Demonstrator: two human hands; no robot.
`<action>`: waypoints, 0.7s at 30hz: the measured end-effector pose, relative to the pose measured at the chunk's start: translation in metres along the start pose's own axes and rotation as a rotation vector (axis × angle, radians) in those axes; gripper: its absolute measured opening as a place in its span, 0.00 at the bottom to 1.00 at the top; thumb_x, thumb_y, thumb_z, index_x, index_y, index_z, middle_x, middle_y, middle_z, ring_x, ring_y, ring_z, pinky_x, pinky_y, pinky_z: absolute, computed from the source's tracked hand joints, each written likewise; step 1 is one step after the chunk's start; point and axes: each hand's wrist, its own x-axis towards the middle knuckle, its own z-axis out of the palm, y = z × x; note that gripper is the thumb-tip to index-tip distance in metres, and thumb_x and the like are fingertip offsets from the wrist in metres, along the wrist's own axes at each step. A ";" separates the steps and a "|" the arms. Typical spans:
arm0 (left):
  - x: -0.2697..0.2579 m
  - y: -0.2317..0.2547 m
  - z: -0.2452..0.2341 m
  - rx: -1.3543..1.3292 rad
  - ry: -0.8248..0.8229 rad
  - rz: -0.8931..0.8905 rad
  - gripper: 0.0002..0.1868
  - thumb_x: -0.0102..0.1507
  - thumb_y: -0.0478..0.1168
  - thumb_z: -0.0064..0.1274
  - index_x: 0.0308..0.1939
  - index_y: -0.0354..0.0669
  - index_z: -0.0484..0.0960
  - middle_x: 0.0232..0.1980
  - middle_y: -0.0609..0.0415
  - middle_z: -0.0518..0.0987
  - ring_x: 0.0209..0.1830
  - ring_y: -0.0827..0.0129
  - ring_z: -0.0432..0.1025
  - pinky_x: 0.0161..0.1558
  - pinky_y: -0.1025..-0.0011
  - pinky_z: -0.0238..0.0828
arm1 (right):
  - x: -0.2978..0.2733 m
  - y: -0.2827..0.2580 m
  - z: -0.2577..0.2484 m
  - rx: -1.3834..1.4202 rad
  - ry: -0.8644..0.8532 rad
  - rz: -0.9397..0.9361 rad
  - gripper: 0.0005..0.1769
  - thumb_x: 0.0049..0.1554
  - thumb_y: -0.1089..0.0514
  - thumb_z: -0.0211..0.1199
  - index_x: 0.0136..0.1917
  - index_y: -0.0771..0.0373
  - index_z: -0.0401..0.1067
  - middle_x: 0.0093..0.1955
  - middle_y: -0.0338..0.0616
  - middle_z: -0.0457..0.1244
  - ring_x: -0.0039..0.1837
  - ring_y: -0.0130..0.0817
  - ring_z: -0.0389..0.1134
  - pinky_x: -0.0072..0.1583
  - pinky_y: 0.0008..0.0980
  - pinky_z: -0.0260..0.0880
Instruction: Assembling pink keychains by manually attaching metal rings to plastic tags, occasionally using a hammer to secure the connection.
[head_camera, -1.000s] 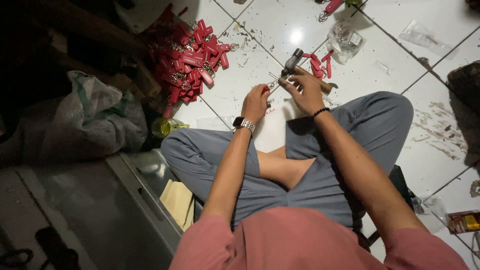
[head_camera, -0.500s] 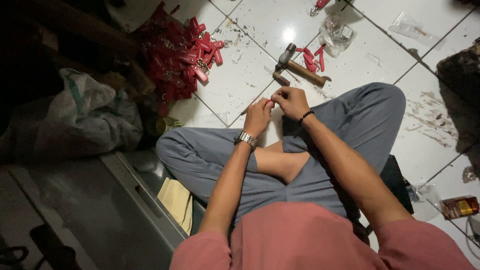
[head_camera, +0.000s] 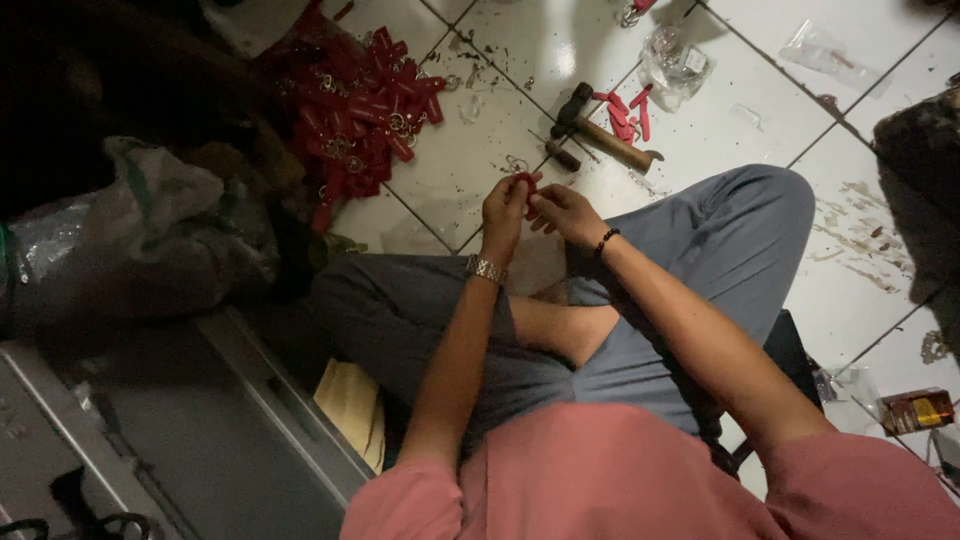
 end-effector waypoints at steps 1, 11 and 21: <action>0.005 -0.014 -0.001 0.000 0.005 -0.005 0.18 0.73 0.46 0.46 0.57 0.36 0.79 0.50 0.41 0.83 0.47 0.62 0.75 0.48 0.64 0.72 | 0.002 0.002 -0.001 0.001 -0.005 0.005 0.26 0.67 0.44 0.60 0.63 0.70 0.69 0.50 0.57 0.68 0.48 0.42 0.74 0.51 0.37 0.76; 0.006 0.001 -0.002 -0.194 0.111 -0.119 0.23 0.71 0.56 0.52 0.53 0.39 0.85 0.51 0.42 0.84 0.51 0.58 0.77 0.51 0.62 0.76 | -0.002 -0.009 -0.001 -0.055 -0.068 -0.098 0.17 0.70 0.52 0.56 0.53 0.69 0.75 0.39 0.51 0.67 0.41 0.37 0.70 0.44 0.37 0.73; 0.014 -0.021 0.002 -0.050 0.245 -0.042 0.12 0.68 0.43 0.56 0.46 0.40 0.88 0.38 0.49 0.85 0.44 0.67 0.75 0.50 0.65 0.75 | -0.008 -0.027 0.002 -0.194 -0.138 -0.028 0.14 0.67 0.52 0.58 0.44 0.63 0.74 0.31 0.45 0.64 0.36 0.34 0.64 0.40 0.32 0.66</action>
